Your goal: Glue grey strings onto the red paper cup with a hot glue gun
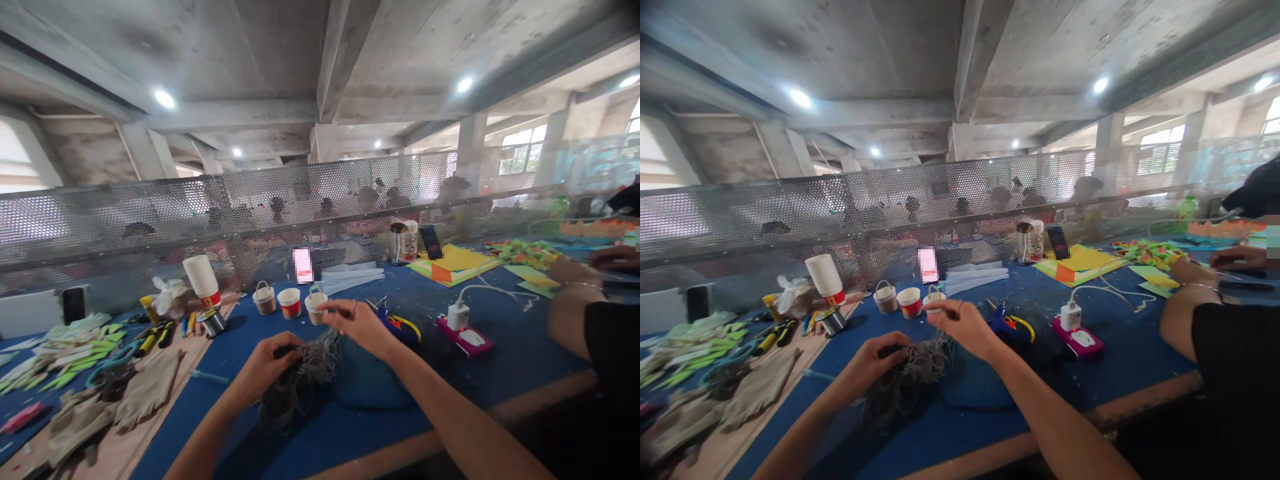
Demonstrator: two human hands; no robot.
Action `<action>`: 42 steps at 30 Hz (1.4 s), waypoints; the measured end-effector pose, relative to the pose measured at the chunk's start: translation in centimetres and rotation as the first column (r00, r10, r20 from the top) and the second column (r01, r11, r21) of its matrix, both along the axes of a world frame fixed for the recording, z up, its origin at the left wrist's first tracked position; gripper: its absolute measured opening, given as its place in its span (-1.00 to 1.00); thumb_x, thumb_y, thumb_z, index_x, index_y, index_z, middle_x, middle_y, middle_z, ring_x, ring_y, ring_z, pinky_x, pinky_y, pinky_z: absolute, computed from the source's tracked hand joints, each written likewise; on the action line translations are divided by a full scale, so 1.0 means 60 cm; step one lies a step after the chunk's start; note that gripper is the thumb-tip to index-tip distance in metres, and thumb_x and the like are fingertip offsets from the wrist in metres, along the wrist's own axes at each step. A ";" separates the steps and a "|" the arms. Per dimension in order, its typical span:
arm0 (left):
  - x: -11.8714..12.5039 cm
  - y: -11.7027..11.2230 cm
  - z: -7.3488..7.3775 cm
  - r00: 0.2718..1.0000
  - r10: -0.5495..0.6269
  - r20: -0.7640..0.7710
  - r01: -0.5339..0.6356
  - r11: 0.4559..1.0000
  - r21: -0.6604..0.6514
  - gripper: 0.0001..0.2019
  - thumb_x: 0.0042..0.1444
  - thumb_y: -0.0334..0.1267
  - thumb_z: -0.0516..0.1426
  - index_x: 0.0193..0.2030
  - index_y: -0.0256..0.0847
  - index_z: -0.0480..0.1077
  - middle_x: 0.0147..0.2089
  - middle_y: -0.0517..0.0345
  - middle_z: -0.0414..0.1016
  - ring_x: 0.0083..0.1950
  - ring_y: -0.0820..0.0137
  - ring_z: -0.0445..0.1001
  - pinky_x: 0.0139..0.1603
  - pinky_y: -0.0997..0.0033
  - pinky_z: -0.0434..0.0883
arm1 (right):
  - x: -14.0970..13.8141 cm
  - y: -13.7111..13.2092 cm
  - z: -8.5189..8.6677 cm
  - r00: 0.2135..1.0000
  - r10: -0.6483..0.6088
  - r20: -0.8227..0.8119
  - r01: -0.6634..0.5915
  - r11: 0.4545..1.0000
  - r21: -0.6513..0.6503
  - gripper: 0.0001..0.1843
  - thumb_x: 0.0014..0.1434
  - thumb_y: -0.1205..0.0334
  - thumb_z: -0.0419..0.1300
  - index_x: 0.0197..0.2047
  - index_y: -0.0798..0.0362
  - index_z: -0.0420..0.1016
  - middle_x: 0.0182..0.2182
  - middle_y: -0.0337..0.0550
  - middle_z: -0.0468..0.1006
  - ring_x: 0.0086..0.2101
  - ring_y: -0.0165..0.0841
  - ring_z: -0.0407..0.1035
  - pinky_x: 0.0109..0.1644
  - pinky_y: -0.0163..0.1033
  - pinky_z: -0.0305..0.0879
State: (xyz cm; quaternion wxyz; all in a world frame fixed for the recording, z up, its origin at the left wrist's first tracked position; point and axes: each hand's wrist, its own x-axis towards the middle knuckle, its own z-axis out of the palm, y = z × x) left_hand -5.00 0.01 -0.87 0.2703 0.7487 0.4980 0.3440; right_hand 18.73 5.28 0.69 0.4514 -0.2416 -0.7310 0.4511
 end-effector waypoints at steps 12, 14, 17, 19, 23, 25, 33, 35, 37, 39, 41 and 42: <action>0.011 -0.007 0.003 0.999 0.013 0.050 -0.013 1.000 -0.007 -0.82 0.12 -0.27 0.12 -0.21 -0.21 0.54 -0.25 0.11 0.58 -0.21 0.30 0.50 -0.15 0.40 0.39 | -0.027 -0.001 -0.040 0.924 -0.141 0.355 0.058 0.970 0.234 -0.77 0.20 0.12 0.19 -0.27 0.06 0.61 -0.47 -0.25 0.53 -0.43 -0.37 0.35 -0.36 -0.35 0.14; 0.012 -0.007 0.001 0.998 0.034 0.045 -0.034 0.999 -0.005 -0.81 0.11 -0.26 0.13 -0.19 -0.20 0.54 -0.23 0.11 0.59 -0.18 0.28 0.50 -0.13 0.39 0.39 | -0.027 0.000 -0.040 0.922 -0.183 0.341 0.087 0.957 0.277 -0.78 0.20 0.12 0.19 -0.28 0.06 0.61 -0.49 -0.26 0.50 -0.45 -0.40 0.31 -0.38 -0.36 0.11; 0.013 -0.005 -0.001 0.998 0.055 0.034 -0.055 0.998 0.003 -0.81 0.09 -0.26 0.14 -0.19 -0.19 0.55 -0.22 0.11 0.60 -0.16 0.27 0.51 -0.11 0.40 0.39 | -0.029 0.000 -0.042 0.921 -0.242 0.304 0.136 0.934 0.330 -0.77 0.20 0.11 0.18 -0.30 0.05 0.59 -0.49 -0.26 0.47 -0.47 -0.41 0.26 -0.38 -0.35 0.08; 0.014 -0.005 -0.001 0.997 0.068 0.025 -0.068 0.998 0.013 -0.82 0.08 -0.27 0.15 -0.21 -0.18 0.55 -0.23 0.12 0.61 -0.17 0.27 0.51 -0.13 0.40 0.39 | -0.029 0.000 -0.042 0.925 -0.260 0.278 0.161 0.929 0.334 -0.76 0.22 0.09 0.17 -0.32 0.05 0.57 -0.50 -0.27 0.43 -0.47 -0.42 0.25 -0.39 -0.35 0.07; 0.012 -0.004 0.000 0.996 0.088 0.018 -0.089 0.996 0.031 -0.82 0.10 -0.25 0.14 -0.22 -0.18 0.55 -0.25 0.14 0.61 -0.19 0.27 0.51 -0.15 0.39 0.39 | -0.027 -0.003 -0.035 0.927 -0.295 0.232 0.217 0.926 0.310 -0.79 0.19 0.16 0.19 -0.11 0.01 0.51 -0.58 -0.37 0.26 -0.54 -0.45 0.16 -0.42 -0.36 0.03; 0.012 -0.004 0.000 0.996 0.092 0.019 -0.092 0.995 0.034 -0.80 0.12 -0.22 0.13 -0.19 -0.18 0.55 -0.25 0.14 0.61 -0.20 0.27 0.51 -0.15 0.39 0.40 | -0.027 -0.006 -0.031 0.929 -0.304 0.212 0.232 0.924 0.304 -0.78 0.20 0.18 0.18 -0.08 -0.01 0.49 -0.60 -0.40 0.20 -0.56 -0.46 0.13 -0.42 -0.36 0.02; 0.015 -0.005 -0.004 0.996 0.085 0.035 -0.086 0.996 0.038 -0.80 0.14 -0.16 0.14 -0.23 -0.19 0.54 -0.27 0.13 0.61 -0.21 0.27 0.51 -0.17 0.41 0.40 | -0.039 -0.013 -0.045 0.927 -0.209 0.313 0.113 0.948 0.299 -0.84 0.12 0.10 0.27 -0.28 -0.01 0.59 -0.55 -0.35 0.34 -0.50 -0.45 0.20 -0.42 -0.35 0.00; 0.015 -0.006 -0.004 0.996 0.080 0.041 -0.081 0.996 0.033 -0.77 0.16 -0.13 0.13 -0.21 -0.19 0.54 -0.27 0.12 0.61 -0.21 0.27 0.51 -0.18 0.40 0.40 | -0.040 -0.011 -0.048 0.931 -0.196 0.309 0.109 0.955 0.277 -0.86 0.13 0.15 0.25 -0.30 0.01 0.58 -0.57 -0.35 0.32 -0.51 -0.46 0.18 -0.43 -0.35 -0.01; 0.016 -0.006 -0.004 0.995 0.085 0.049 -0.087 0.996 0.033 -0.74 0.17 -0.09 0.12 -0.19 -0.19 0.54 -0.26 0.12 0.61 -0.21 0.26 0.51 -0.19 0.40 0.41 | -0.040 -0.008 -0.047 0.951 -0.159 0.264 0.104 0.972 0.211 -0.86 0.14 0.16 0.22 -0.32 0.04 0.55 -0.60 -0.37 0.26 -0.54 -0.47 0.12 -0.44 -0.35 -0.02; 0.016 -0.005 -0.003 0.993 0.098 0.060 -0.101 0.994 0.045 -0.72 0.18 -0.06 0.10 -0.19 -0.18 0.54 -0.27 0.13 0.60 -0.22 0.27 0.51 -0.18 0.40 0.41 | -0.037 -0.005 -0.041 0.985 -0.081 0.155 0.064 0.992 0.109 -0.84 0.14 0.15 0.21 -0.34 0.07 0.52 -0.58 -0.36 0.28 -0.52 -0.46 0.13 -0.42 -0.35 0.03; 0.015 -0.005 0.000 0.991 0.112 0.079 -0.118 0.990 0.072 -0.72 0.19 -0.05 0.09 -0.20 -0.18 0.53 -0.24 0.12 0.60 -0.17 0.25 0.50 -0.11 0.36 0.41 | -0.033 -0.002 -0.033 1.000 -0.007 0.003 0.007 1.000 -0.001 -0.82 0.12 0.14 0.22 -0.36 0.08 0.48 -0.52 -0.33 0.33 -0.48 -0.45 0.17 -0.38 -0.35 0.08; 0.014 -0.006 0.003 0.989 0.116 0.090 -0.124 0.988 0.090 -0.73 0.19 -0.06 0.09 -0.21 -0.17 0.52 -0.20 0.10 0.60 -0.11 0.23 0.50 -0.03 0.33 0.39 | -0.031 0.000 -0.030 0.998 0.015 -0.068 -0.018 0.999 -0.049 -0.81 0.11 0.13 0.23 -0.38 0.08 0.47 -0.50 -0.32 0.34 -0.47 -0.45 0.18 -0.37 -0.34 0.09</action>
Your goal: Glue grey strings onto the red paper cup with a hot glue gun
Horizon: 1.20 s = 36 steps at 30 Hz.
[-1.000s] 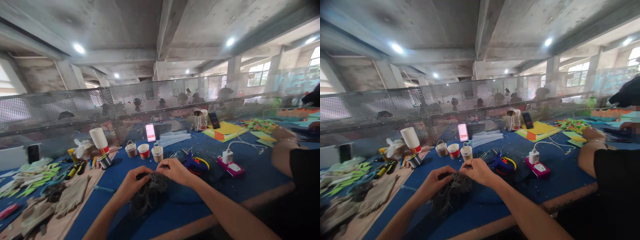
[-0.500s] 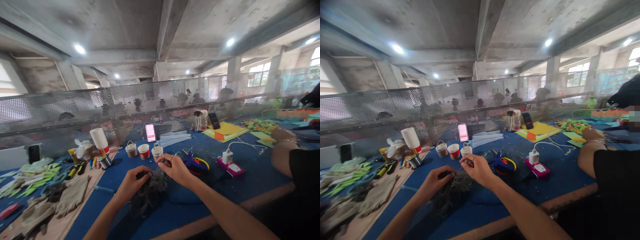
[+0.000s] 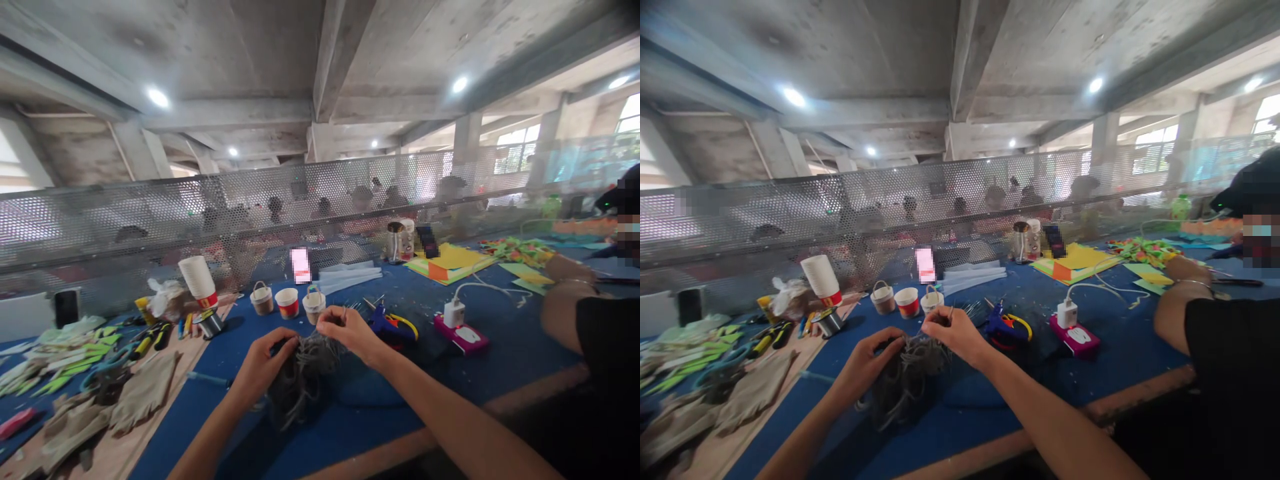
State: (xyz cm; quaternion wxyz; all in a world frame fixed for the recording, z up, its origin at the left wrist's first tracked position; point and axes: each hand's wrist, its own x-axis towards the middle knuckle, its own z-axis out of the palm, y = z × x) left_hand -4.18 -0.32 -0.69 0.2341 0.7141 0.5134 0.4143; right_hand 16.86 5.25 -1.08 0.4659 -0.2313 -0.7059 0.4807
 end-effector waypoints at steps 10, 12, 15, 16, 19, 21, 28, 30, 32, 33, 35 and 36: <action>-0.008 -0.002 0.005 0.946 -0.196 0.257 0.236 0.962 -0.134 -0.68 0.10 -0.23 0.19 0.02 -0.16 0.49 0.12 -0.05 0.52 0.16 0.11 0.42 0.20 0.13 0.30 | 0.005 -0.006 0.012 0.972 0.108 -0.208 -0.138 0.981 -0.137 -0.78 0.08 0.14 0.29 -0.45 0.09 0.43 -0.52 -0.34 0.29 -0.49 -0.48 0.12 -0.37 -0.34 0.05; 0.004 -0.006 -0.001 0.944 -0.263 0.200 0.303 0.931 -0.204 -0.45 -0.01 -0.28 0.29 0.17 -0.14 0.39 0.13 -0.02 0.51 0.13 0.13 0.43 0.17 0.19 0.32 | 0.002 -0.008 0.012 0.979 0.092 -0.180 -0.115 0.986 -0.121 -0.79 0.09 0.14 0.28 -0.45 0.09 0.43 -0.52 -0.33 0.30 -0.48 -0.47 0.15 -0.35 -0.33 0.07; 0.017 -0.012 -0.005 0.938 -0.315 0.146 0.345 0.893 -0.290 -0.49 -0.05 -0.30 0.31 0.11 -0.16 0.45 -0.09 0.12 0.60 -0.06 0.21 0.51 0.01 0.30 0.40 | 0.001 -0.006 0.011 0.985 0.056 -0.162 -0.078 0.988 -0.136 -0.79 0.09 0.12 0.29 -0.42 0.09 0.47 -0.50 -0.31 0.37 -0.47 -0.46 0.20 -0.33 -0.33 0.11; 0.017 -0.012 -0.005 0.941 -0.293 0.168 0.332 0.895 -0.299 -0.59 -0.03 -0.29 0.30 0.02 -0.19 0.51 -0.19 0.15 0.61 -0.12 0.23 0.52 -0.05 0.33 0.41 | 0.002 -0.005 0.011 0.983 0.053 -0.178 -0.081 0.984 -0.156 -0.78 0.09 0.11 0.29 -0.41 0.09 0.47 -0.47 -0.29 0.41 -0.47 -0.47 0.21 -0.33 -0.33 0.13; 0.007 -0.003 -0.004 0.942 -0.156 0.296 0.241 0.931 -0.276 -0.79 0.00 -0.18 0.29 -0.27 -0.27 0.58 -0.39 0.18 0.57 -0.31 0.32 0.49 -0.25 0.43 0.38 | 0.009 0.001 0.014 0.961 0.070 -0.266 -0.133 0.965 -0.227 -0.75 0.11 0.06 0.27 -0.37 0.09 0.45 -0.36 -0.22 0.51 -0.51 -0.50 0.23 -0.38 -0.35 0.15; -0.003 0.007 -0.005 0.926 -0.089 0.367 0.195 0.946 -0.261 -0.74 0.01 -0.09 0.29 -0.35 -0.29 0.55 -0.45 0.19 0.54 -0.41 0.38 0.45 -0.37 0.47 0.34 | 0.015 0.004 0.017 0.948 0.068 -0.312 -0.154 0.954 -0.258 -0.72 0.14 0.02 0.25 -0.36 0.09 0.42 -0.37 -0.20 0.53 -0.53 -0.52 0.23 -0.42 -0.36 0.13; -0.013 -0.002 0.007 0.784 -0.019 0.621 0.245 0.928 -0.282 -0.62 0.21 0.03 0.06 -0.07 -0.23 0.47 -0.18 -0.01 0.62 -0.20 0.21 0.58 -0.13 0.24 0.46 | 0.016 0.014 0.012 0.969 -0.021 -0.246 -0.030 0.979 -0.202 -0.74 0.16 0.06 0.23 -0.39 0.08 0.39 -0.53 -0.33 0.38 -0.53 -0.51 0.19 -0.44 -0.39 0.13; -0.013 -0.009 0.010 0.684 -0.079 0.725 0.373 0.892 -0.255 -0.60 0.19 -0.05 0.09 0.07 -0.23 0.42 -0.01 -0.08 0.58 -0.03 0.11 0.55 0.00 0.16 0.43 | 0.008 0.012 0.005 0.988 0.017 -0.152 -0.041 0.986 -0.162 -0.76 0.13 0.08 0.27 -0.35 0.09 0.43 -0.53 -0.33 0.38 -0.52 -0.49 0.21 -0.44 -0.37 0.13; -0.013 -0.010 0.008 0.651 -0.141 0.746 0.437 0.873 -0.216 -0.54 0.08 -0.13 0.20 0.12 -0.22 0.38 0.04 -0.09 0.55 -0.01 0.10 0.54 0.01 0.17 0.43 | 0.001 0.007 -0.003 0.992 0.119 -0.047 -0.124 0.986 -0.111 -0.76 0.08 0.11 0.31 -0.25 0.09 0.49 -0.48 -0.30 0.43 -0.48 -0.45 0.25 -0.39 -0.35 0.16; -0.014 -0.008 0.005 0.677 -0.162 0.717 0.430 0.879 -0.207 -0.51 0.02 -0.15 0.24 0.12 -0.19 0.38 0.01 -0.06 0.57 -0.07 0.13 0.56 -0.04 0.21 0.45 | -0.002 0.004 -0.007 0.987 0.163 0.000 -0.162 0.983 -0.085 -0.74 0.05 0.14 0.33 -0.21 0.09 0.51 -0.45 -0.30 0.45 -0.45 -0.44 0.27 -0.37 -0.34 0.16; -0.016 0.000 -0.004 0.758 -0.171 0.629 0.369 0.908 -0.198 -0.49 -0.06 -0.19 0.31 0.08 -0.13 0.39 -0.10 0.03 0.61 -0.22 0.24 0.57 -0.19 0.32 0.46 | -0.005 0.000 -0.012 0.978 0.188 0.085 -0.186 0.982 -0.029 -0.76 0.01 0.20 0.35 -0.21 0.08 0.55 -0.45 -0.31 0.45 -0.43 -0.43 0.27 -0.35 -0.34 0.14; -0.017 0.005 -0.009 0.790 -0.167 0.590 0.343 0.918 -0.199 -0.53 -0.07 -0.20 0.32 0.03 -0.13 0.41 -0.15 0.06 0.61 -0.26 0.28 0.56 -0.24 0.36 0.45 | -0.006 -0.001 -0.014 0.980 0.171 0.098 -0.170 0.985 -0.018 -0.80 0.00 0.23 0.35 -0.26 0.09 0.57 -0.48 -0.31 0.44 -0.44 -0.43 0.25 -0.35 -0.34 0.12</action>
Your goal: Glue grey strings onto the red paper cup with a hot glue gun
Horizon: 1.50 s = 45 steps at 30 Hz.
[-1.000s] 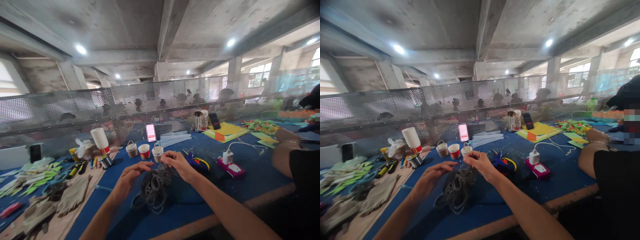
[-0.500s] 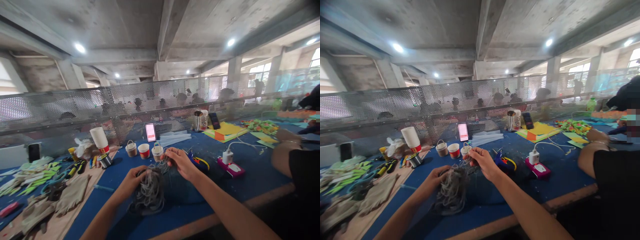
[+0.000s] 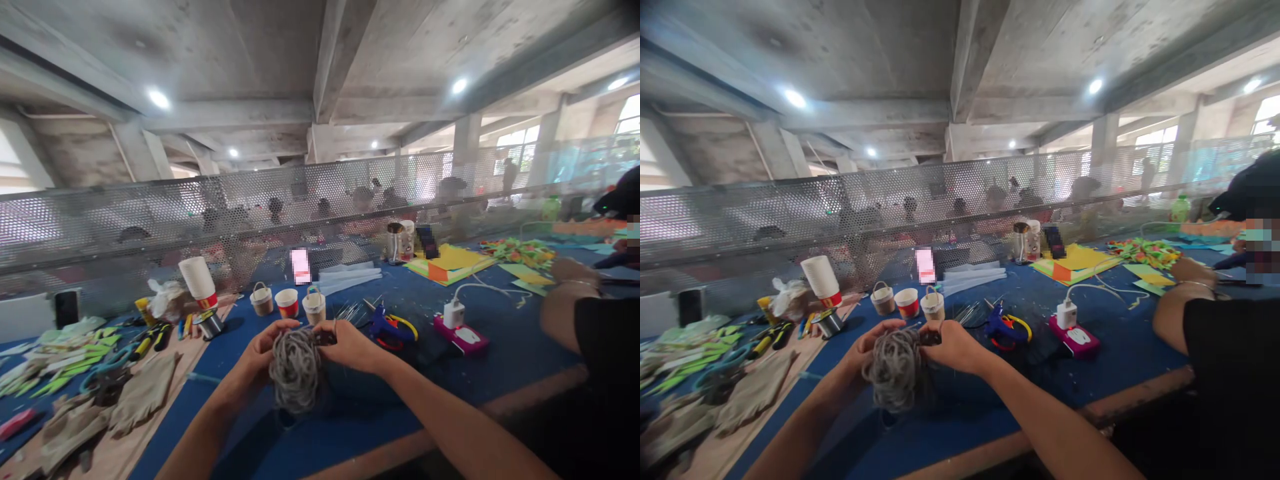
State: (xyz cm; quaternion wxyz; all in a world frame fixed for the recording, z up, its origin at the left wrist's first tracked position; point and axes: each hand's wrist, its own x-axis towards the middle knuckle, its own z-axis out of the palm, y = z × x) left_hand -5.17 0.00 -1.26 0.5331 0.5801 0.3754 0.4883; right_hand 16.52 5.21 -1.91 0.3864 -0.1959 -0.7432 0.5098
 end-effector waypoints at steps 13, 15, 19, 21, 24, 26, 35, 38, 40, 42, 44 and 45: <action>-0.021 0.010 -0.004 0.883 0.096 -0.460 -0.025 0.987 0.159 -0.80 -0.19 -0.43 0.28 -0.34 -0.21 0.54 -0.33 0.14 0.54 -0.25 0.28 0.43 -0.16 0.35 0.33 | 0.022 0.010 0.022 0.898 -0.156 -0.412 -0.096 0.843 -0.530 -0.71 0.03 0.01 0.37 -0.42 0.08 0.52 -0.55 -0.30 0.48 -0.56 -0.50 0.29 -0.48 -0.40 0.17; -0.018 0.000 0.007 0.877 0.087 -0.472 0.000 0.983 0.182 -0.73 -0.23 -0.41 0.31 -0.29 -0.18 0.54 -0.17 0.08 0.54 -0.05 0.19 0.40 0.04 0.29 0.29 | 0.024 0.011 0.023 0.884 -0.175 -0.433 -0.090 0.846 -0.525 -0.72 0.02 0.02 0.38 -0.40 0.07 0.53 -0.53 -0.31 0.51 -0.56 -0.51 0.30 -0.47 -0.40 0.19; -0.009 -0.013 0.022 0.960 -0.175 -0.221 0.201 0.974 0.101 -0.75 -0.13 -0.12 0.27 -0.36 -0.23 0.45 -0.06 -0.07 0.49 -0.02 0.12 0.42 -0.03 0.24 0.36 | 0.021 0.009 0.025 0.881 -0.178 -0.439 -0.083 0.854 -0.513 -0.71 -0.04 0.03 0.43 -0.42 0.07 0.55 -0.59 -0.33 0.48 -0.61 -0.53 0.26 -0.52 -0.41 0.15; -0.009 -0.012 0.021 0.973 -0.174 -0.153 0.190 0.977 0.095 -0.66 -0.08 0.05 0.20 -0.47 -0.23 0.34 -0.24 -0.01 0.47 -0.24 0.23 0.45 -0.27 0.32 0.38 | 0.020 0.007 0.027 0.880 -0.173 -0.442 -0.084 0.860 -0.503 -0.71 -0.06 0.03 0.44 -0.42 0.07 0.55 -0.60 -0.34 0.48 -0.62 -0.53 0.24 -0.52 -0.40 0.15; -0.015 -0.002 0.011 0.981 -0.040 -0.189 0.062 0.992 0.113 -0.66 0.04 0.04 0.14 -0.48 -0.18 0.22 -0.42 0.17 0.38 -0.46 0.43 0.34 -0.46 0.46 0.28 | 0.022 0.005 0.032 0.876 -0.173 -0.450 -0.072 0.876 -0.477 -0.72 -0.05 0.05 0.44 -0.42 0.08 0.56 -0.59 -0.32 0.48 -0.61 -0.53 0.24 -0.51 -0.40 0.16; -0.020 0.008 0.003 0.967 0.056 -0.248 -0.024 0.991 0.133 -0.71 0.04 -0.04 0.19 -0.43 -0.17 0.23 -0.46 0.23 0.38 -0.50 0.46 0.32 -0.47 0.48 0.26 | 0.026 0.005 0.035 0.875 -0.177 -0.450 -0.059 0.885 -0.462 -0.73 -0.05 0.08 0.44 -0.42 0.09 0.56 -0.59 -0.32 0.46 -0.61 -0.53 0.22 -0.51 -0.40 0.14; -0.039 0.036 -0.015 0.678 0.478 -0.558 -0.332 0.877 0.347 -0.90 -0.01 -0.27 0.16 -0.30 -0.15 0.40 -0.30 0.16 0.54 -0.22 0.24 0.50 -0.16 0.33 0.34 | 0.050 0.010 0.050 0.815 -0.070 -0.575 -0.131 0.945 -0.300 -0.73 0.15 0.06 0.29 -0.36 0.12 0.55 -0.69 -0.48 -0.07 -0.62 -0.54 -0.23 -0.54 -0.38 -0.13; -0.046 0.033 -0.012 0.580 0.531 -0.618 -0.369 0.847 0.383 -0.88 0.03 -0.26 0.12 -0.28 -0.14 0.45 -0.26 0.12 0.58 -0.18 0.20 0.52 -0.12 0.32 0.33 | 0.064 0.010 0.061 0.769 -0.092 -0.633 -0.153 0.934 -0.322 -0.71 0.16 0.02 0.26 -0.41 0.09 0.52 -0.69 -0.47 -0.10 -0.62 -0.51 -0.26 -0.55 -0.36 -0.12; -0.047 0.030 -0.010 0.523 0.548 -0.653 -0.386 0.835 0.392 -0.87 0.04 -0.26 0.11 -0.31 -0.13 0.48 -0.30 0.12 0.60 -0.22 0.19 0.52 -0.18 0.33 0.32 | 0.077 0.009 0.070 0.737 -0.105 -0.668 -0.183 0.920 -0.347 -0.68 0.16 -0.04 0.24 -0.43 0.05 0.48 -0.68 -0.46 -0.10 -0.62 -0.49 -0.28 -0.56 -0.35 -0.11; -0.046 0.028 -0.010 0.483 0.555 -0.677 -0.395 0.829 0.397 -0.87 0.03 -0.26 0.11 -0.33 -0.12 0.49 -0.33 0.12 0.60 -0.27 0.20 0.51 -0.23 0.34 0.30 | 0.090 0.009 0.079 0.699 -0.128 -0.704 -0.194 0.913 -0.358 -0.65 0.16 -0.10 0.21 -0.44 0.01 0.45 -0.66 -0.44 -0.10 -0.62 -0.47 -0.27 -0.56 -0.34 -0.09; -0.044 0.028 -0.010 0.474 0.550 -0.688 -0.389 0.831 0.397 -0.86 0.02 -0.27 0.11 -0.34 -0.11 0.50 -0.34 0.14 0.61 -0.28 0.22 0.50 -0.25 0.36 0.29 | 0.098 0.011 0.085 0.684 -0.143 -0.715 -0.170 0.922 -0.347 -0.63 0.17 -0.12 0.20 -0.44 0.00 0.44 -0.64 -0.43 -0.09 -0.61 -0.47 -0.24 -0.55 -0.35 -0.09; -0.043 0.029 -0.011 0.479 0.545 -0.688 -0.384 0.835 0.394 -0.85 0.02 -0.28 0.10 -0.33 -0.11 0.51 -0.34 0.15 0.61 -0.28 0.23 0.51 -0.24 0.37 0.29 | 0.099 0.012 0.085 0.712 -0.145 -0.687 -0.136 0.931 -0.338 -0.64 0.16 -0.12 0.21 -0.43 0.00 0.45 -0.64 -0.43 -0.08 -0.61 -0.48 -0.23 -0.55 -0.35 -0.09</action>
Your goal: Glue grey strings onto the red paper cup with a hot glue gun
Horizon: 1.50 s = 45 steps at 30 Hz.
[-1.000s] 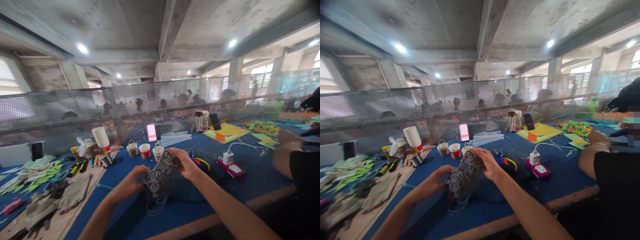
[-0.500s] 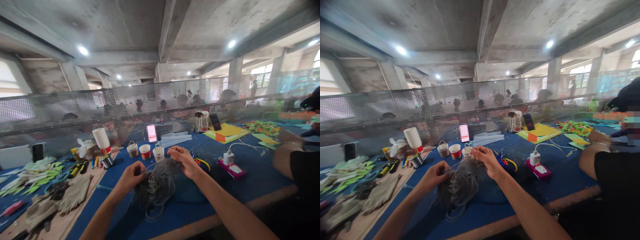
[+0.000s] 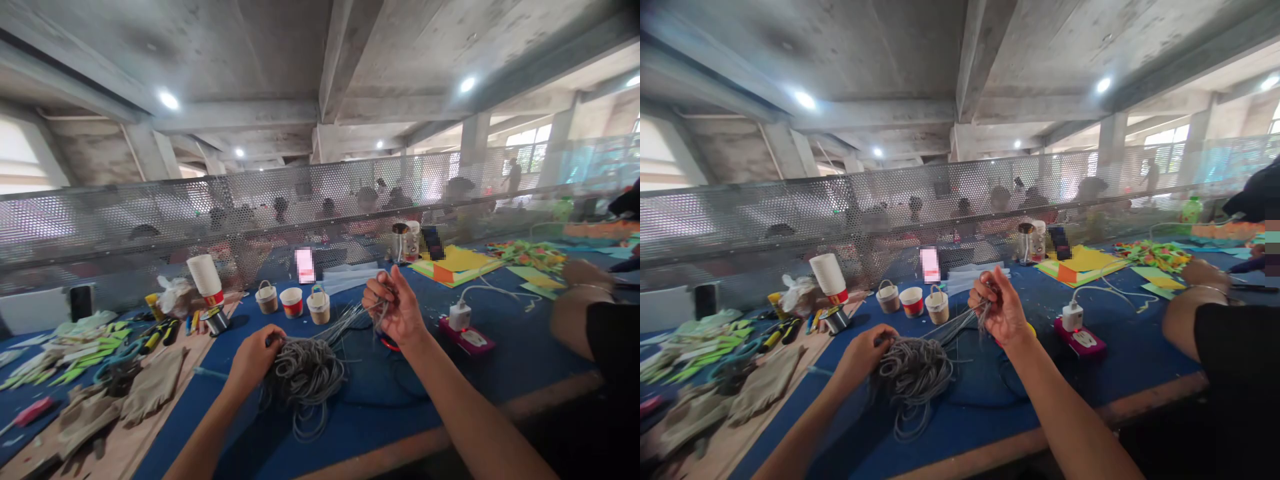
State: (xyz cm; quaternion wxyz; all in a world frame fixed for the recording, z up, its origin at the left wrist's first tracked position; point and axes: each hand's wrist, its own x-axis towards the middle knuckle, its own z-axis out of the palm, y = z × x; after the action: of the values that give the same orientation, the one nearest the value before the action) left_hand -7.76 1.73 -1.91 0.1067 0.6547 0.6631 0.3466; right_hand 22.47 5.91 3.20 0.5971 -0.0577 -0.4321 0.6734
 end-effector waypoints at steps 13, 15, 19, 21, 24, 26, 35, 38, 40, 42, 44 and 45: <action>0.039 -0.031 0.025 0.951 -0.290 0.105 0.277 0.953 0.121 -0.62 0.07 -0.24 0.04 0.02 -0.09 0.49 0.26 0.11 0.38 0.29 0.14 0.26 0.29 0.21 0.16 | -0.056 -0.003 -0.048 0.533 -0.379 0.757 0.024 0.901 0.434 -0.70 0.07 -0.05 0.29 -0.33 0.01 0.68 -0.53 -0.21 0.51 -0.48 -0.34 0.29 -0.35 -0.27 0.08; 0.064 -0.043 0.024 0.878 -0.453 0.156 0.442 0.891 0.101 -0.62 0.17 -0.18 0.08 0.11 -0.08 0.45 0.27 0.03 0.38 0.31 0.10 0.25 0.30 0.13 0.14 | -0.051 -0.007 -0.037 0.704 -0.192 0.684 -0.050 0.947 0.317 -0.66 0.14 -0.05 0.24 -0.25 0.03 0.66 -0.63 -0.31 0.33 -0.59 -0.45 0.10 -0.43 -0.30 0.00; 0.095 -0.047 0.007 0.864 -0.492 0.109 0.489 0.871 0.055 -0.71 0.02 -0.19 0.29 -0.07 -0.04 0.58 0.03 0.00 0.57 0.13 0.08 0.41 0.22 0.14 0.23 | -0.033 -0.016 -0.016 0.942 0.117 0.315 -0.157 0.982 0.105 -0.66 0.15 -0.04 0.24 -0.13 0.01 0.57 -0.66 -0.46 -0.07 -0.61 -0.49 -0.23 -0.52 -0.33 -0.12; 0.095 -0.042 0.002 0.865 -0.475 0.158 0.470 0.880 0.070 -0.85 0.07 -0.17 0.25 -0.24 -0.08 0.62 -0.13 0.02 0.61 -0.01 0.14 0.48 0.11 0.21 0.32 | -0.025 -0.014 -0.011 0.975 0.139 0.173 -0.150 0.988 0.049 -0.67 0.14 -0.05 0.24 -0.14 -0.01 0.55 -0.64 -0.46 -0.10 -0.61 -0.48 -0.25 -0.53 -0.34 -0.09; 0.083 -0.038 0.007 0.874 -0.430 0.226 0.421 0.903 0.091 -0.75 0.22 -0.13 0.11 -0.28 -0.13 0.59 -0.21 0.04 0.61 -0.11 0.20 0.51 -0.01 0.27 0.38 | -0.024 -0.008 -0.013 0.979 0.089 0.185 -0.096 0.995 0.027 -0.67 0.15 -0.05 0.23 -0.17 0.01 0.54 -0.64 -0.45 -0.08 -0.61 -0.48 -0.25 -0.56 -0.35 -0.11; 0.076 -0.039 0.017 0.872 -0.412 0.264 0.389 0.911 0.137 -0.73 0.24 -0.11 0.08 -0.24 -0.14 0.58 -0.13 0.03 0.59 -0.03 0.19 0.49 0.06 0.26 0.35 | -0.036 -0.006 -0.022 0.935 0.032 0.352 -0.060 0.996 0.071 -0.66 0.14 -0.03 0.25 -0.15 0.05 0.56 -0.65 -0.45 0.00 -0.62 -0.50 -0.22 -0.57 -0.36 -0.16; 0.080 -0.049 0.022 0.629 -0.569 0.531 0.514 0.816 0.266 -0.79 0.19 -0.16 0.16 -0.22 -0.15 0.62 0.30 0.04 0.35 0.33 0.04 0.22 0.31 0.02 0.18 | -0.123 -0.046 -0.084 0.769 0.095 0.632 -0.303 0.925 0.230 -0.67 0.06 0.00 0.33 -0.18 0.04 0.61 -0.42 -0.29 0.51 -0.39 -0.40 0.33 -0.24 -0.29 0.21; 0.077 -0.044 0.019 0.610 -0.543 0.577 0.537 0.819 0.203 -0.75 0.18 -0.11 0.16 -0.14 -0.15 0.60 0.19 0.00 0.46 0.22 0.04 0.36 0.23 0.04 0.28 | -0.124 -0.047 -0.081 0.798 0.079 0.597 -0.261 0.939 0.225 -0.66 0.06 -0.05 0.33 -0.28 0.07 0.64 -0.42 -0.28 0.51 -0.39 -0.41 0.33 -0.25 -0.30 0.20; 0.073 -0.039 0.018 0.655 -0.498 0.568 0.514 0.845 0.147 -0.68 0.13 -0.11 0.21 0.00 -0.11 0.53 0.12 0.01 0.53 0.15 0.08 0.43 0.18 0.09 0.32 | -0.115 -0.042 -0.073 0.827 0.034 0.562 -0.185 0.959 0.215 -0.66 0.07 -0.05 0.33 -0.29 0.08 0.64 -0.48 -0.29 0.47 -0.46 -0.46 0.25 -0.35 -0.34 0.14; 0.068 -0.035 0.015 0.724 -0.473 0.502 0.501 0.861 0.088 -0.52 0.01 -0.17 0.30 0.12 -0.07 0.43 0.10 0.03 0.54 0.11 0.12 0.46 0.14 0.16 0.35 | -0.103 -0.035 -0.065 0.852 0.016 0.523 -0.123 0.978 0.170 -0.65 0.09 -0.05 0.32 -0.28 0.08 0.64 -0.58 -0.33 0.34 -0.55 -0.51 0.08 -0.47 -0.36 0.01; 0.064 -0.033 0.011 0.796 -0.464 0.388 0.494 0.869 0.028 -0.50 -0.03 -0.24 0.30 0.11 -0.09 0.43 0.05 0.03 0.56 0.05 0.16 0.49 0.08 0.24 0.38 | -0.092 -0.028 -0.059 0.882 0.027 0.470 -0.100 0.986 0.130 -0.65 0.10 -0.06 0.31 -0.28 0.09 0.63 -0.64 -0.38 0.19 -0.58 -0.53 -0.04 -0.52 -0.36 -0.11; 0.063 -0.032 0.009 0.826 -0.455 0.332 0.484 0.875 -0.005 -0.57 -0.01 -0.27 0.27 0.06 -0.11 0.46 -0.01 0.04 0.58 0.00 0.18 0.51 0.04 0.26 0.39 | -0.087 -0.025 -0.057 0.897 0.049 0.439 -0.107 0.988 0.107 -0.66 0.10 -0.05 0.31 -0.28 0.09 0.62 -0.65 -0.39 0.14 -0.59 -0.52 -0.08 -0.53 -0.36 -0.14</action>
State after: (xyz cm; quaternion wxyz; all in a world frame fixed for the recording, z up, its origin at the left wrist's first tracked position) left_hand -3.98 -0.18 -1.34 0.3240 0.7271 0.4700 0.3815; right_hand 17.26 4.41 -0.22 0.4606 -0.1504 -0.5988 0.6378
